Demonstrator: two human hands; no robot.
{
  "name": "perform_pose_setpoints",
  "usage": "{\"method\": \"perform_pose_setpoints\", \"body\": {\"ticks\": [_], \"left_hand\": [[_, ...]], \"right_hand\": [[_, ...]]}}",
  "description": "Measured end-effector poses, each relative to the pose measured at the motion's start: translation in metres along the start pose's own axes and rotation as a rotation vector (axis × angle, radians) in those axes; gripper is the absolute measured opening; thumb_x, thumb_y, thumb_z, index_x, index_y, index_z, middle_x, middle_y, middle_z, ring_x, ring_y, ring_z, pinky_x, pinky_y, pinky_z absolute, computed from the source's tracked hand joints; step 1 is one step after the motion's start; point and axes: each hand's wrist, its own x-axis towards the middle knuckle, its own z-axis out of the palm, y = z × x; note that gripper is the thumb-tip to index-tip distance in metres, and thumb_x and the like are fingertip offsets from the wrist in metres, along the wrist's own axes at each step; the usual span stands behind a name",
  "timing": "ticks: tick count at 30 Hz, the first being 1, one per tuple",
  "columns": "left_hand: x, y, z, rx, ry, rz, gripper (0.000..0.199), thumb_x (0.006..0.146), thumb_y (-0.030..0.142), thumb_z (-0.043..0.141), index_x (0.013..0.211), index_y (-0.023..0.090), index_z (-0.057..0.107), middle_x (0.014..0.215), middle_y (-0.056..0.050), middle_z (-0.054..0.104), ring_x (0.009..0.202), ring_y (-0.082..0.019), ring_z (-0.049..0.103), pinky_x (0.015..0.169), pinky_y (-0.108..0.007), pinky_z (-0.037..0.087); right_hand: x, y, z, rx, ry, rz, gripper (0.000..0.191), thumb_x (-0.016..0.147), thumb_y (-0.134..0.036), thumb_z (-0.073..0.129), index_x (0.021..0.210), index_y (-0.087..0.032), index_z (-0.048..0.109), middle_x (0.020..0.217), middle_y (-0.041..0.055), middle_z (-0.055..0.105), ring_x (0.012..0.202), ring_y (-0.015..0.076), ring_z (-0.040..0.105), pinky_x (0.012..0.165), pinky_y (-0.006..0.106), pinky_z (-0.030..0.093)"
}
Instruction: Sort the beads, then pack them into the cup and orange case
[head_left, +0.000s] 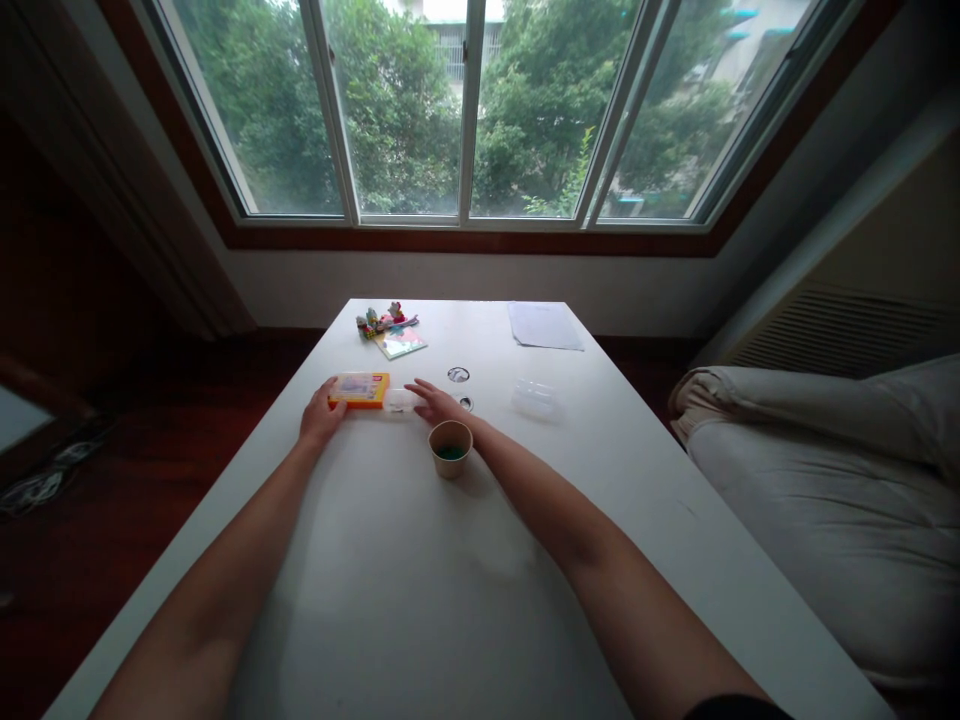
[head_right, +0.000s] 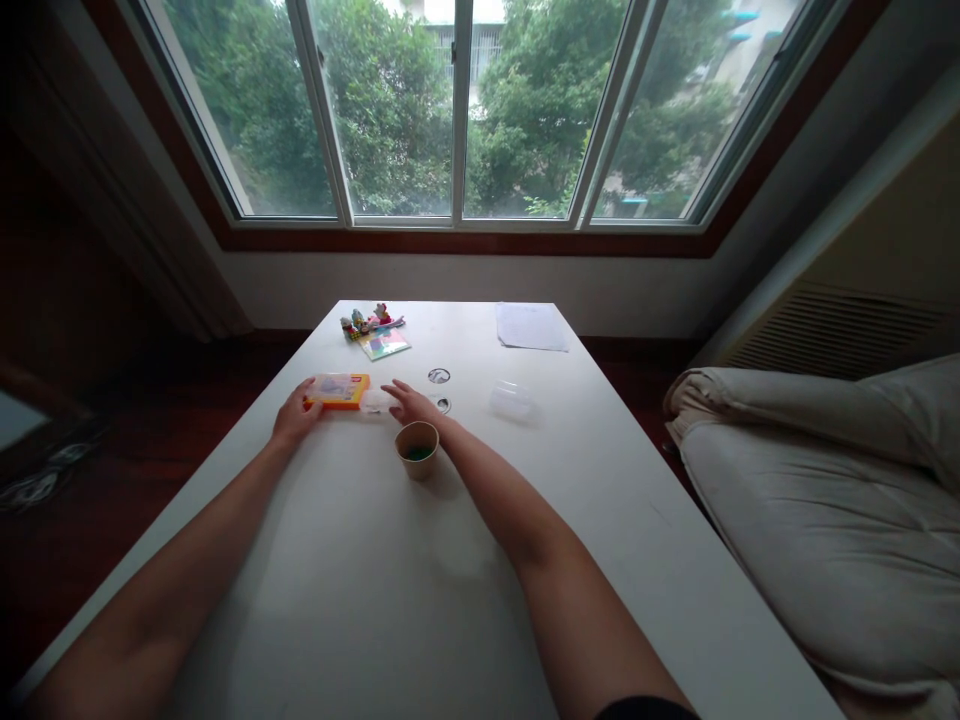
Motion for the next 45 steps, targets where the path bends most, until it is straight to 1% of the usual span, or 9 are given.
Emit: {"method": "perform_pose_setpoints", "body": {"ticks": [2, 4, 9, 13, 18, 23, 31, 37, 45], "left_hand": [[0.000, -0.005, -0.006, -0.002, 0.011, -0.039, 0.065, 0.082, 0.029, 0.058, 0.146, 0.026, 0.046, 0.138, -0.006, 0.058, 0.115, -0.026, 0.062, 0.106, -0.041, 0.048], [0.001, -0.007, -0.008, -0.005, 0.016, -0.033, 0.067, 0.082, 0.029, 0.059, 0.147, 0.026, 0.044, 0.141, -0.006, 0.056, 0.118, -0.026, 0.061, 0.107, -0.041, 0.048], [0.002, -0.009, 0.000, 0.069, 0.006, 0.151, 0.065, 0.082, 0.030, 0.059, 0.146, 0.023, 0.045, 0.144, -0.008, 0.053, 0.132, -0.028, 0.050, 0.116, -0.044, 0.039], [-0.004, 0.001, 0.002, 0.163, 0.072, 0.284, 0.064, 0.085, 0.033, 0.057, 0.146, 0.023, 0.043, 0.149, -0.010, 0.047, 0.138, -0.031, 0.041, 0.120, -0.048, 0.032], [-0.022, 0.038, 0.007, 0.238, 0.054, 0.479, 0.050, 0.086, 0.031, 0.057, 0.136, 0.028, 0.054, 0.152, -0.007, 0.043, 0.143, -0.032, 0.035, 0.122, -0.052, 0.023], [-0.029, 0.064, 0.020, 0.296, -0.051, 0.608, 0.045, 0.088, 0.039, 0.059, 0.133, 0.032, 0.059, 0.153, -0.005, 0.043, 0.145, -0.032, 0.032, 0.123, -0.058, 0.008], [-0.009, 0.066, 0.032, 0.355, -0.125, 0.571, 0.035, 0.096, 0.040, 0.049, 0.128, 0.033, 0.063, 0.140, -0.007, 0.057, 0.140, -0.031, 0.035, 0.118, -0.064, 0.012], [-0.006, 0.063, 0.030, 0.361, -0.125, 0.587, 0.035, 0.099, 0.039, 0.046, 0.130, 0.033, 0.062, 0.138, -0.006, 0.059, 0.140, -0.030, 0.034, 0.117, -0.063, 0.011], [0.010, 0.048, 0.023, 0.362, -0.167, 0.536, 0.036, 0.098, 0.038, 0.047, 0.130, 0.030, 0.062, 0.139, -0.006, 0.058, 0.138, -0.028, 0.031, 0.117, -0.058, 0.006]], "right_hand": [[-0.004, 0.004, -0.010, 0.012, 0.083, 0.040, 0.059, 0.091, -0.028, 0.062, 0.147, -0.029, 0.045, 0.156, 0.0085, 0.039, 0.135, 0.0255, 0.049, 0.107, 0.042, 0.045], [-0.016, 0.013, -0.028, -0.018, 0.178, 0.071, 0.044, 0.092, -0.028, 0.060, 0.136, -0.028, 0.057, 0.151, 0.0084, 0.046, 0.133, 0.0249, 0.050, 0.106, 0.043, 0.045], [-0.080, 0.053, -0.087, -0.270, 0.361, 0.122, 0.024, 0.094, -0.027, 0.055, 0.112, -0.023, 0.070, 0.130, 0.0096, 0.062, 0.123, 0.0260, 0.054, 0.107, 0.046, 0.041], [-0.139, 0.089, -0.117, -0.513, 0.401, 0.321, 0.034, 0.091, -0.036, 0.059, 0.121, -0.021, 0.066, 0.132, 0.0141, 0.059, 0.126, 0.0318, 0.049, 0.109, 0.050, 0.035], [-0.176, 0.110, -0.120, -0.541, 0.328, 0.506, 0.060, 0.087, -0.046, 0.062, 0.142, -0.024, 0.051, 0.137, 0.0152, 0.054, 0.122, 0.0336, 0.051, 0.101, 0.048, 0.042], [-0.161, 0.098, -0.110, -0.355, 0.343, 0.331, 0.052, 0.086, -0.036, 0.064, 0.136, -0.026, 0.056, 0.125, 0.0101, 0.060, 0.107, 0.0262, 0.061, 0.097, 0.040, 0.049], [-0.104, 0.055, -0.063, -0.066, 0.362, 0.052, 0.045, 0.084, -0.033, 0.068, 0.126, -0.025, 0.056, 0.124, 0.0082, 0.061, 0.107, 0.0243, 0.061, 0.095, 0.040, 0.049], [-0.063, 0.035, -0.029, -0.142, 0.295, 0.105, 0.046, 0.079, -0.031, 0.075, 0.121, -0.024, 0.057, 0.120, 0.0083, 0.063, 0.106, 0.0248, 0.059, 0.095, 0.041, 0.046], [-0.025, 0.015, -0.011, -0.231, 0.247, 0.132, 0.046, 0.083, -0.036, 0.073, 0.125, -0.024, 0.057, 0.121, 0.0093, 0.064, 0.110, 0.0278, 0.059, 0.099, 0.044, 0.043]]}}
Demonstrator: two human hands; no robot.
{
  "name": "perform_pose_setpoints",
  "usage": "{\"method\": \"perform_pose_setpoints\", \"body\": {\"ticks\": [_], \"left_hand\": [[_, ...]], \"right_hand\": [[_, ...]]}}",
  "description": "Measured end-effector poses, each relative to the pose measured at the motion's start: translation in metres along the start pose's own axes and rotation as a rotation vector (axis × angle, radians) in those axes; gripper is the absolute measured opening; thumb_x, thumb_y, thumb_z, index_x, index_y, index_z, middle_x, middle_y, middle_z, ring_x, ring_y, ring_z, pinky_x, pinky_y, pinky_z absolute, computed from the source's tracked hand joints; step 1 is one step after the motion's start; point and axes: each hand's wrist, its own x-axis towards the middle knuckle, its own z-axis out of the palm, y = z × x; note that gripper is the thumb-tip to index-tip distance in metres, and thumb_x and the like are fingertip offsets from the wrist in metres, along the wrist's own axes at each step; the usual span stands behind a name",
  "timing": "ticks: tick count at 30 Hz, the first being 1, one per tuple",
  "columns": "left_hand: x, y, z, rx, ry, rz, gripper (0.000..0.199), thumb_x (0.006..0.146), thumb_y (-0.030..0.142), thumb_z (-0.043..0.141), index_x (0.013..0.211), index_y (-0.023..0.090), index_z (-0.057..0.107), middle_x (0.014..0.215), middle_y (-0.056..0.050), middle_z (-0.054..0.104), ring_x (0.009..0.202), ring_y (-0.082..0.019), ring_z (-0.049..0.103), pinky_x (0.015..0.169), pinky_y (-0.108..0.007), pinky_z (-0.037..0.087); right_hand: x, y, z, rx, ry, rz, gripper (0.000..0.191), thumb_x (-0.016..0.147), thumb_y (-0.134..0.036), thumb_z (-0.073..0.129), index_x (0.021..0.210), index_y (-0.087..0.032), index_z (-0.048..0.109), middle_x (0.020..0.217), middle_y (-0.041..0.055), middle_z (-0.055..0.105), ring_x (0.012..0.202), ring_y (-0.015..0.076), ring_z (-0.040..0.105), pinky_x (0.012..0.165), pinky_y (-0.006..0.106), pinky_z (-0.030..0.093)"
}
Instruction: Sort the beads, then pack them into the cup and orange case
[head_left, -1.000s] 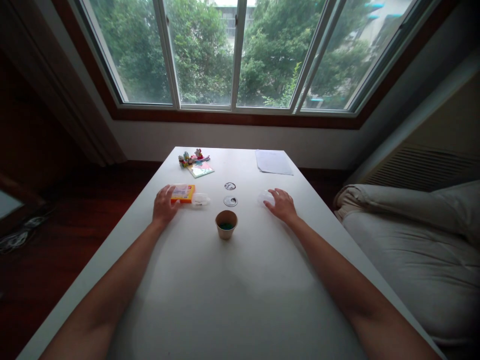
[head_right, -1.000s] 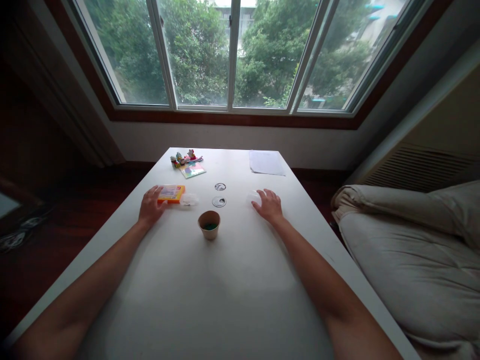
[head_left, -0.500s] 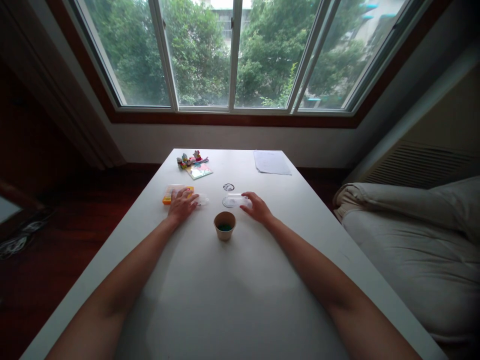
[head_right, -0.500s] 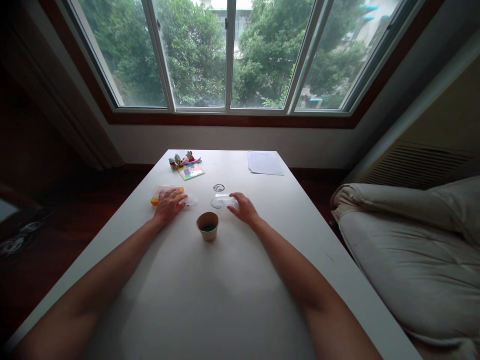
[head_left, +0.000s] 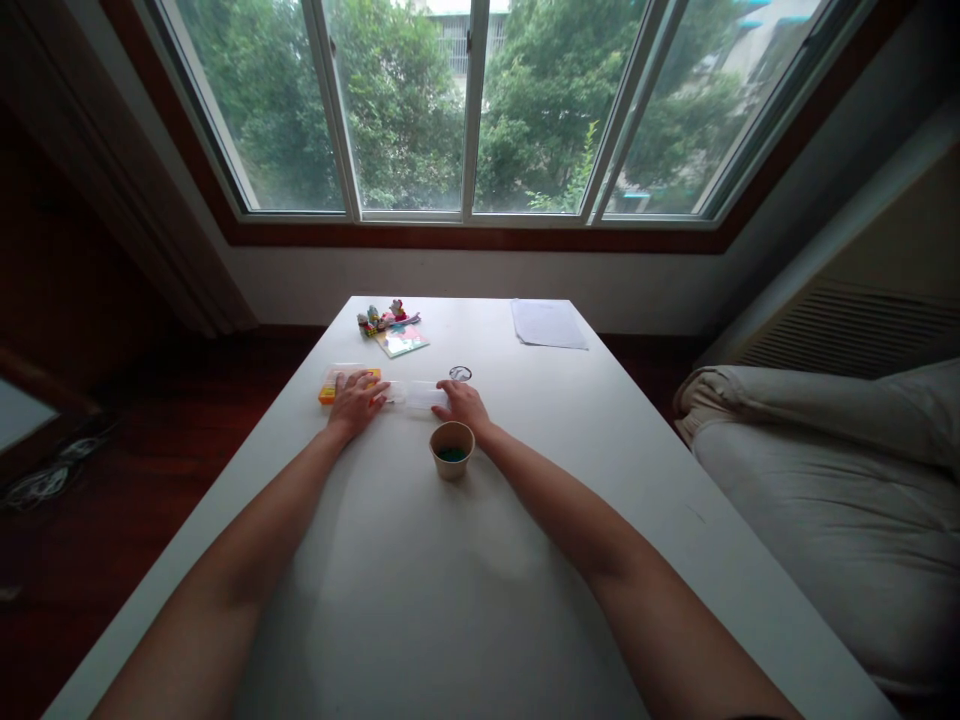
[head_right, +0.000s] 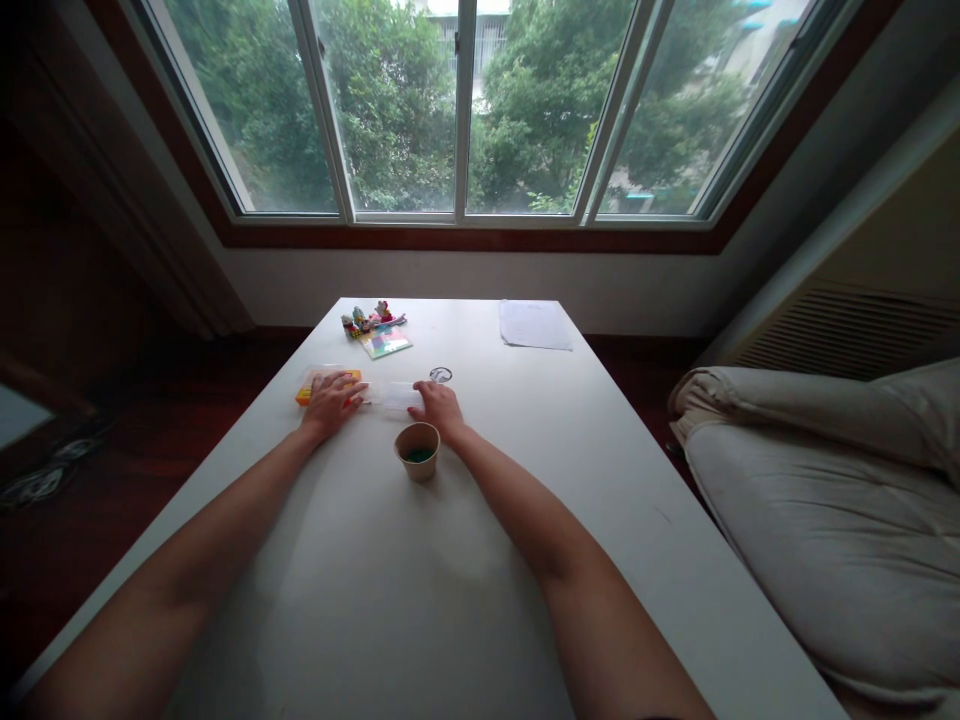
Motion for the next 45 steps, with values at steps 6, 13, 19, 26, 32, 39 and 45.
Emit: {"method": "perform_pose_setpoints", "body": {"ticks": [6, 13, 19, 26, 32, 39, 45], "left_hand": [[0.005, -0.023, -0.006, -0.017, -0.062, -0.025, 0.036, 0.095, 0.037, 0.052, 0.128, 0.030, 0.064, 0.136, -0.005, 0.060, 0.137, -0.027, 0.034, 0.117, -0.051, 0.009], [0.001, -0.036, -0.012, -0.028, -0.048, -0.013, 0.034, 0.092, 0.036, 0.052, 0.122, 0.029, 0.067, 0.135, -0.006, 0.062, 0.136, -0.028, 0.040, 0.115, -0.054, 0.020], [-0.003, -0.032, -0.015, -0.030, 0.001, -0.033, 0.035, 0.088, 0.033, 0.053, 0.119, 0.030, 0.069, 0.135, -0.005, 0.061, 0.132, -0.029, 0.046, 0.117, -0.055, 0.024], [-0.010, -0.033, -0.016, -0.021, 0.091, -0.029, 0.040, 0.087, 0.032, 0.053, 0.125, 0.026, 0.065, 0.136, -0.006, 0.059, 0.132, -0.028, 0.046, 0.119, -0.047, 0.027], [-0.008, -0.014, -0.011, 0.025, -0.009, 0.068, 0.055, 0.084, 0.036, 0.058, 0.138, 0.029, 0.054, 0.143, -0.007, 0.055, 0.144, -0.031, 0.032, 0.123, -0.056, 0.011], [-0.017, 0.003, -0.012, 0.009, 0.023, 0.052, 0.047, 0.085, 0.034, 0.058, 0.132, 0.028, 0.059, 0.133, -0.008, 0.060, 0.138, -0.031, 0.040, 0.124, -0.055, 0.010], [-0.034, 0.017, -0.015, -0.058, -0.005, 0.060, 0.056, 0.080, 0.030, 0.060, 0.136, 0.029, 0.055, 0.131, -0.008, 0.058, 0.127, -0.032, 0.047, 0.118, -0.054, 0.025]], "right_hand": [[0.012, -0.011, 0.010, 0.040, -0.016, -0.011, 0.048, 0.086, -0.035, 0.069, 0.131, -0.025, 0.054, 0.131, 0.0089, 0.061, 0.117, 0.0272, 0.058, 0.104, 0.045, 0.043], [0.003, 0.004, 0.001, 0.275, -0.075, -0.056, 0.059, 0.086, -0.033, 0.067, 0.142, -0.028, 0.049, 0.146, 0.0086, 0.051, 0.134, 0.0278, 0.048, 0.112, 0.051, 0.039], [-0.041, 0.021, -0.048, 0.686, -0.007, 0.102, 0.029, 0.088, -0.031, 0.059, 0.116, -0.024, 0.064, 0.121, 0.0071, 0.067, 0.112, 0.0226, 0.063, 0.096, 0.044, 0.052], [-0.100, 0.001, -0.090, 0.972, -0.424, -0.067, 0.068, 0.082, -0.039, 0.075, 0.142, -0.026, 0.046, 0.139, 0.0099, 0.057, 0.129, 0.0275, 0.054, 0.107, 0.048, 0.045], [-0.100, -0.029, -0.073, 0.843, -0.343, -0.102, 0.079, 0.075, -0.043, 0.080, 0.145, -0.027, 0.045, 0.136, 0.0086, 0.059, 0.125, 0.0301, 0.057, 0.107, 0.047, 0.045], [-0.074, -0.024, -0.041, 0.745, -0.214, -0.064, 0.073, 0.079, -0.041, 0.077, 0.142, -0.028, 0.043, 0.119, 0.0062, 0.066, 0.110, 0.0252, 0.063, 0.100, 0.044, 0.048], [-0.057, -0.049, -0.030, 0.854, -0.206, -0.154, 0.088, 0.070, -0.042, 0.082, 0.146, -0.029, 0.039, 0.140, 0.0063, 0.054, 0.128, 0.0276, 0.053, 0.110, 0.042, 0.041]]}}
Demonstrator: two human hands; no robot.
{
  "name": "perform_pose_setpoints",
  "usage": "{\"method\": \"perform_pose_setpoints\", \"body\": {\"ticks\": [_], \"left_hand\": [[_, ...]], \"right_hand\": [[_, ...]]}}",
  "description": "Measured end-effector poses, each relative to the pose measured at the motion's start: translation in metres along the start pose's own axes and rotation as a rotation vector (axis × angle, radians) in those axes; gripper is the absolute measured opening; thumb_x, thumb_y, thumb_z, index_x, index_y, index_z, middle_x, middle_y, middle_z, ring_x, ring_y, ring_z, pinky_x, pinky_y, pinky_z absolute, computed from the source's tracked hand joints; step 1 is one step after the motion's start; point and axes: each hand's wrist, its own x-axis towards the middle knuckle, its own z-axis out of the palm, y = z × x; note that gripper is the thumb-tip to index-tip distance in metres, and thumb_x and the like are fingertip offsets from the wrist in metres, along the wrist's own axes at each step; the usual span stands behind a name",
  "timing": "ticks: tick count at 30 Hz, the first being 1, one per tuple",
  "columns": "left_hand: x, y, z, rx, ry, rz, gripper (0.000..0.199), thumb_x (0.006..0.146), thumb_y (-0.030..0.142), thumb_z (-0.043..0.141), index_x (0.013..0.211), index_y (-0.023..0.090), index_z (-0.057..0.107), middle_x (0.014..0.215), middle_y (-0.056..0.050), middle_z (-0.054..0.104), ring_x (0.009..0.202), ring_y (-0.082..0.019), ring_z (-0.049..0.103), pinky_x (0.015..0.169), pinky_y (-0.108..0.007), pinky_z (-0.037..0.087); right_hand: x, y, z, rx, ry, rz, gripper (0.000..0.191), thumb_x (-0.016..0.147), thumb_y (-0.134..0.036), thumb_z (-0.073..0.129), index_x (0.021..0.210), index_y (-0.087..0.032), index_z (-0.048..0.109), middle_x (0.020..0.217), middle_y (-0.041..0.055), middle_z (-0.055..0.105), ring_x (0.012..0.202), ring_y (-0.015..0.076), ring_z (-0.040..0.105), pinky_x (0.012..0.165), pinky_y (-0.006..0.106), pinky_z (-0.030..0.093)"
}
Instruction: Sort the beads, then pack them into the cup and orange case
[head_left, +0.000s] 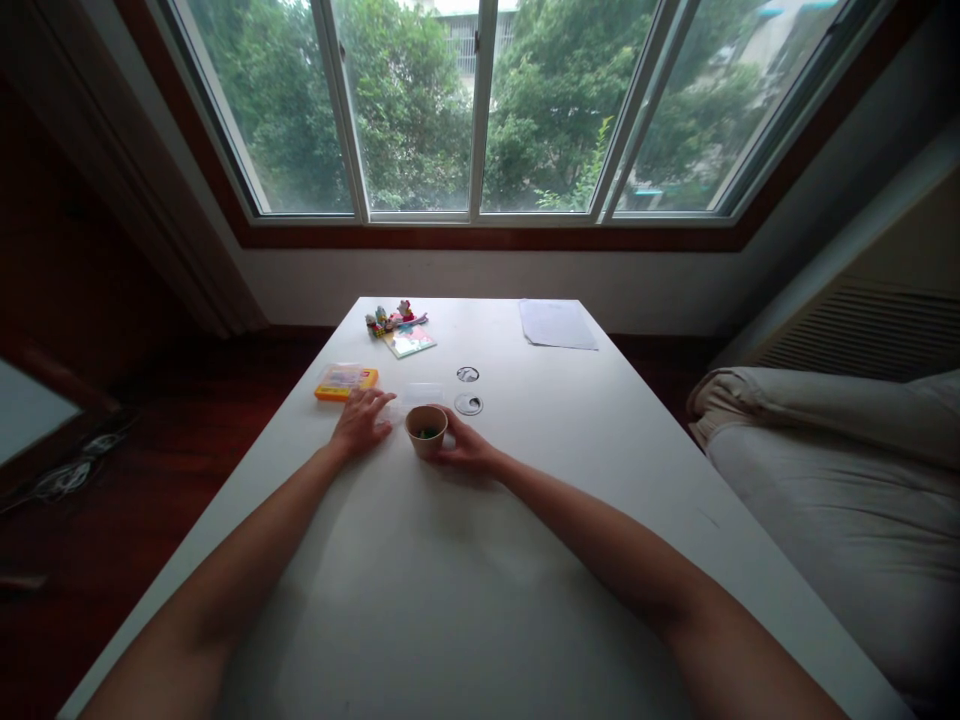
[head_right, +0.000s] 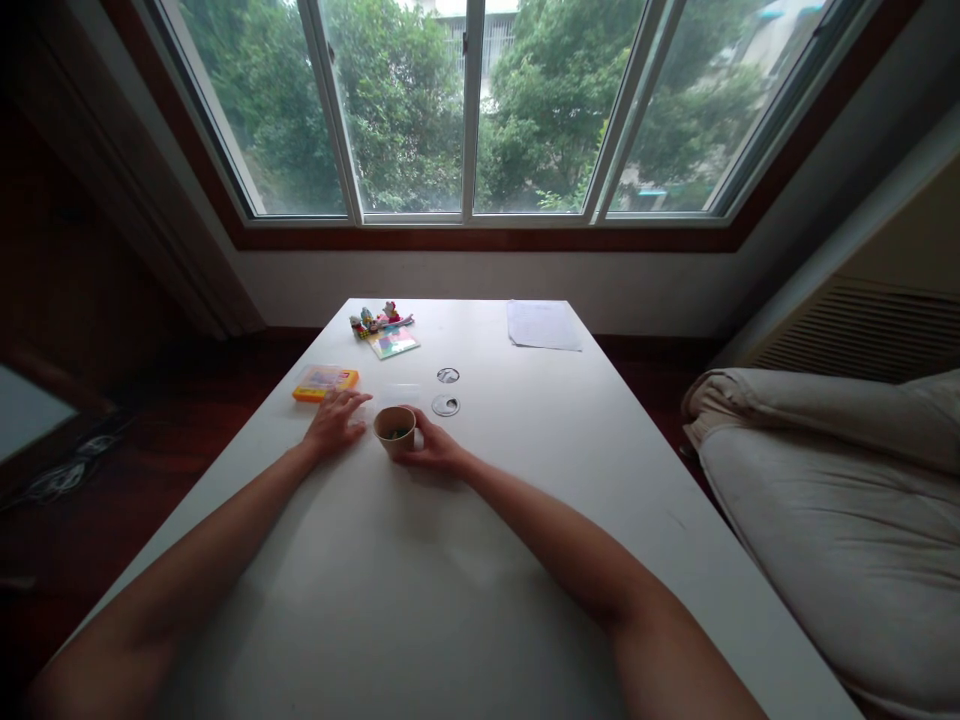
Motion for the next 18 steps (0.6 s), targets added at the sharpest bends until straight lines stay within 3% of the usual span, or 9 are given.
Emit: {"method": "perform_pose_setpoints", "body": {"ticks": [6, 14, 18], "left_hand": [[0.006, 0.037, 0.004, -0.038, -0.033, 0.086, 0.060, 0.081, 0.028, 0.060, 0.141, 0.027, 0.051, 0.131, -0.010, 0.055, 0.123, -0.032, 0.047, 0.112, -0.049, 0.034], [0.003, 0.086, 0.009, -0.035, -0.109, 0.121, 0.073, 0.083, 0.038, 0.061, 0.152, 0.029, 0.038, 0.131, -0.012, 0.055, 0.122, -0.034, 0.047, 0.108, -0.050, 0.035], [0.010, 0.105, 0.017, 0.018, -0.069, 0.196, 0.066, 0.089, 0.041, 0.056, 0.151, 0.030, 0.038, 0.152, -0.010, 0.040, 0.141, -0.034, 0.033, 0.118, -0.052, 0.025]], "right_hand": [[0.000, 0.010, 0.011, 0.090, 0.102, 0.064, 0.067, 0.071, -0.042, 0.080, 0.129, -0.024, 0.052, 0.122, 0.0064, 0.063, 0.112, 0.0258, 0.060, 0.096, 0.040, 0.050], [-0.007, 0.031, -0.033, -0.071, 0.496, 0.152, 0.060, 0.074, -0.047, 0.075, 0.124, -0.024, 0.050, 0.116, 0.0072, 0.064, 0.099, 0.0244, 0.063, 0.085, 0.039, 0.055], [-0.006, 0.034, -0.044, -0.262, 0.675, 0.187, 0.057, 0.075, -0.049, 0.071, 0.123, -0.024, 0.051, 0.119, 0.0082, 0.064, 0.100, 0.0244, 0.062, 0.087, 0.041, 0.055]]}}
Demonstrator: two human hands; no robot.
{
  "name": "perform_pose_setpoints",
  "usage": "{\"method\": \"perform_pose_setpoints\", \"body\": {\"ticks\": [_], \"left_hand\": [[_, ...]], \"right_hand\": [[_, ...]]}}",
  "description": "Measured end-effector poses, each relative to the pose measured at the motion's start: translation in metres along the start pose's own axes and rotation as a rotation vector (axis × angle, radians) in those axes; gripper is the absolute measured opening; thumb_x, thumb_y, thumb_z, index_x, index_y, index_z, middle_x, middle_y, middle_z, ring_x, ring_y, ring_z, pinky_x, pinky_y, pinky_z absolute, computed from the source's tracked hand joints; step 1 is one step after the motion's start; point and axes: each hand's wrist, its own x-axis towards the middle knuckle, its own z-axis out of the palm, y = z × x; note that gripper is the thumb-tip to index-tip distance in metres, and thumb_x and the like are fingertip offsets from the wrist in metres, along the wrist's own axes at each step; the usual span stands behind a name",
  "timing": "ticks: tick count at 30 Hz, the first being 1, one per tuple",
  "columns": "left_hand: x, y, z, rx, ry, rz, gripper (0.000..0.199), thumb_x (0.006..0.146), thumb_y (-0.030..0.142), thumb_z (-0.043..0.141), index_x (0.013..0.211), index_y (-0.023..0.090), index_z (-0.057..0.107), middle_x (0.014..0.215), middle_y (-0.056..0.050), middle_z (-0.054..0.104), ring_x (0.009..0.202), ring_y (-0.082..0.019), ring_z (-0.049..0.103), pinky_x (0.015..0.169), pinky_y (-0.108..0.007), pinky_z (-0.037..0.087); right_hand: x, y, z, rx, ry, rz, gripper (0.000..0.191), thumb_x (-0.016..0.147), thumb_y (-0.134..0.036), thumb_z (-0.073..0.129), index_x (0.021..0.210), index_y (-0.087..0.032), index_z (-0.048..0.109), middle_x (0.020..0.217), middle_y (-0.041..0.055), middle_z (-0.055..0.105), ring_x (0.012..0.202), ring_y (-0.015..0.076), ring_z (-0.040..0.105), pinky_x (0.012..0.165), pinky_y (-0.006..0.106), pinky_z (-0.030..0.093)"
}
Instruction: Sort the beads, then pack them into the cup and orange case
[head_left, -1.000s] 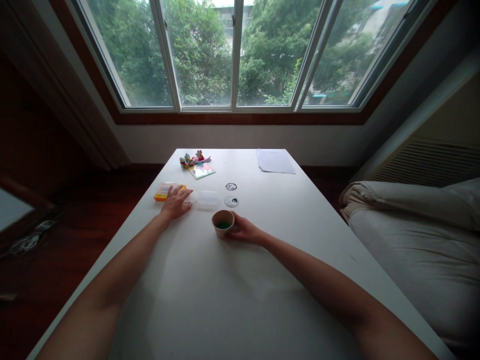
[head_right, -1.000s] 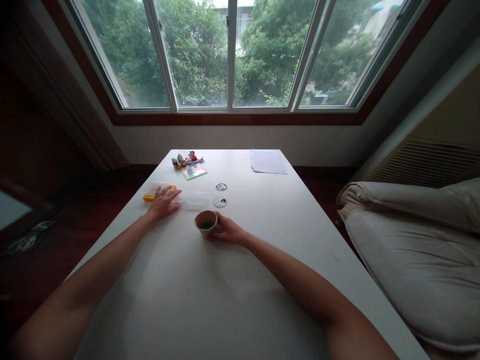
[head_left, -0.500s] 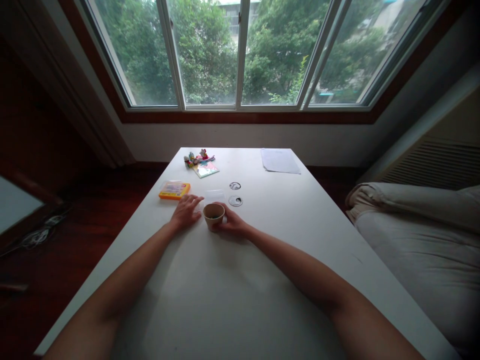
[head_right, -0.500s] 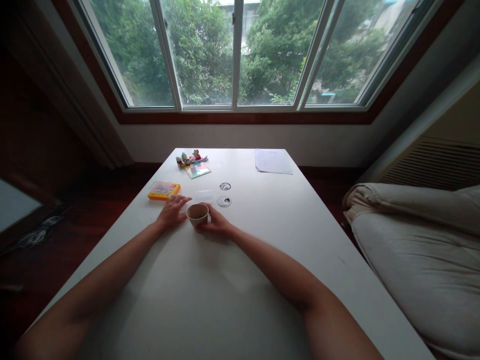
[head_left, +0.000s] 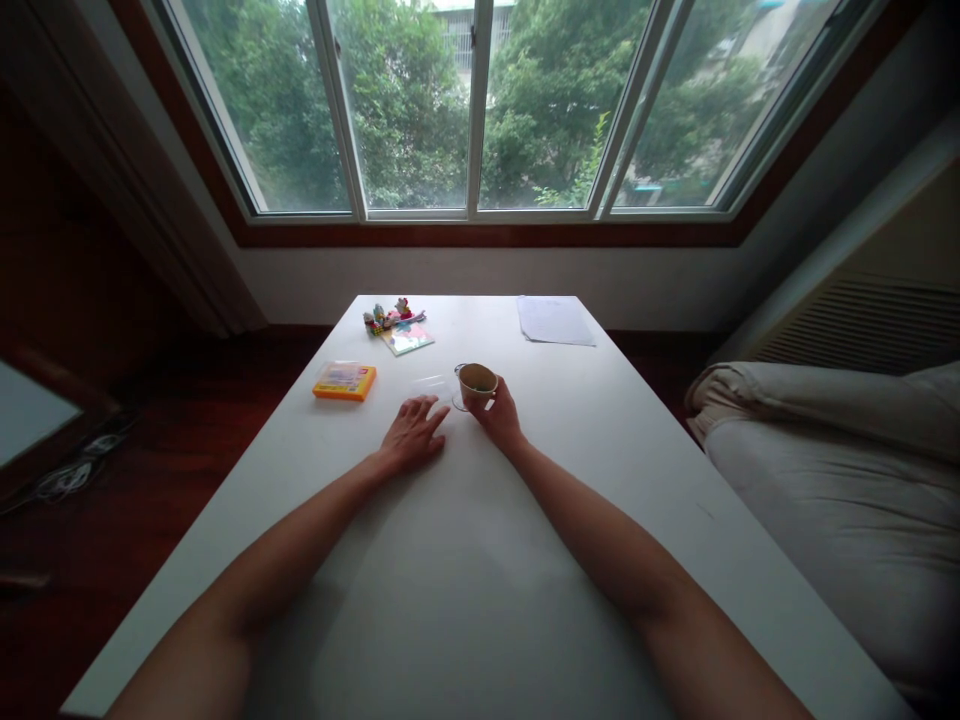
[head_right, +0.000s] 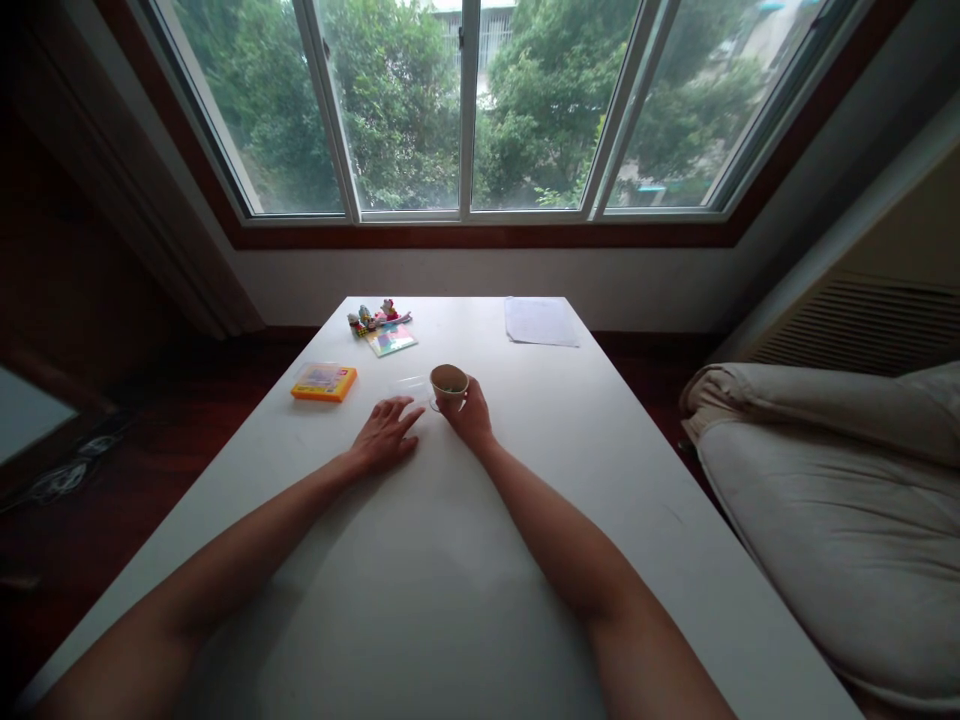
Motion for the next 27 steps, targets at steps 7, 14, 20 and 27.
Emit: {"method": "perform_pose_setpoints", "body": {"ticks": [7, 14, 20, 27], "left_hand": [[0.032, -0.006, 0.016, 0.017, -0.021, 0.038, 0.064, 0.097, 0.053, 0.042, 0.155, 0.028, 0.032, 0.158, -0.010, 0.036, 0.147, -0.031, 0.026, 0.122, -0.055, 0.013], [0.026, -0.047, 0.014, 0.001, -0.034, -0.003, 0.058, 0.098, 0.047, 0.044, 0.152, 0.026, 0.038, 0.153, -0.012, 0.041, 0.139, -0.031, 0.036, 0.118, -0.051, 0.024], [0.025, -0.082, 0.012, 0.042, -0.011, -0.003, 0.057, 0.097, 0.043, 0.046, 0.149, 0.020, 0.041, 0.147, -0.015, 0.046, 0.134, -0.031, 0.041, 0.115, -0.048, 0.031], [0.026, -0.120, 0.015, 0.067, -0.066, -0.001, 0.056, 0.093, 0.035, 0.052, 0.145, 0.016, 0.045, 0.147, -0.016, 0.046, 0.134, -0.030, 0.044, 0.113, -0.046, 0.037]], "right_hand": [[0.000, 0.007, -0.001, -0.055, -0.016, 0.069, 0.058, 0.075, -0.050, 0.071, 0.124, -0.027, 0.050, 0.111, 0.0053, 0.068, 0.087, 0.0218, 0.066, 0.078, 0.038, 0.057], [0.003, 0.007, 0.011, -0.165, -0.053, 0.083, 0.058, 0.074, -0.049, 0.073, 0.123, -0.029, 0.050, 0.101, 0.0027, 0.070, 0.080, 0.0210, 0.066, 0.074, 0.037, 0.055], [0.010, -0.007, 0.041, -0.248, -0.128, 0.064, 0.058, 0.077, -0.051, 0.072, 0.125, -0.028, 0.048, 0.104, 0.0034, 0.070, 0.089, 0.0228, 0.066, 0.078, 0.035, 0.052], [0.018, -0.020, 0.063, -0.354, -0.247, 0.060, 0.051, 0.090, -0.050, 0.061, 0.134, -0.028, 0.045, 0.117, 0.0057, 0.069, 0.101, 0.0254, 0.067, 0.084, 0.035, 0.049]]}}
